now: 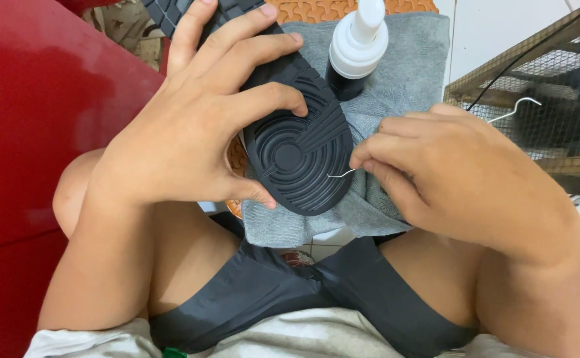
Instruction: Applying treatment liquid to the grooves of a sneaker sole using a toothpick and wiping with a cloth.
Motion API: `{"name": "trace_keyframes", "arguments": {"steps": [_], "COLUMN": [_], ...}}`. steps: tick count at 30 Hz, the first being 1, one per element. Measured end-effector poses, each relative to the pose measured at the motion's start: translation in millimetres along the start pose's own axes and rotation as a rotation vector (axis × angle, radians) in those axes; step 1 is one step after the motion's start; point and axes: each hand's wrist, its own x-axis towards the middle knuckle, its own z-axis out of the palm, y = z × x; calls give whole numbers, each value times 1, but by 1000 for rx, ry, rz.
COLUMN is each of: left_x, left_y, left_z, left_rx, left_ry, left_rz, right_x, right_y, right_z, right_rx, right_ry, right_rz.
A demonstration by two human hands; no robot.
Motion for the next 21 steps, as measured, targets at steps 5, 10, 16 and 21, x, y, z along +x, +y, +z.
{"name": "trace_keyframes", "arguments": {"steps": [5,10,16,21], "left_x": [0,0,0,1], "left_y": [-1,-1,-1,3], "left_z": [0,1,0,2], "left_rx": [-1,1,1,1], "left_ry": [2,-1,-4,15], "left_rz": [-6,-14,-3,-17], "right_x": [-5,-2,-11,-3], "right_y": [-1,-4,-2,-7], "right_z": [-2,3,-6,-8], "right_rx": [-162,-125,-334,-164], "right_ry": [125,72,198,294], "right_rz": [-23,-41,50,-29]}}
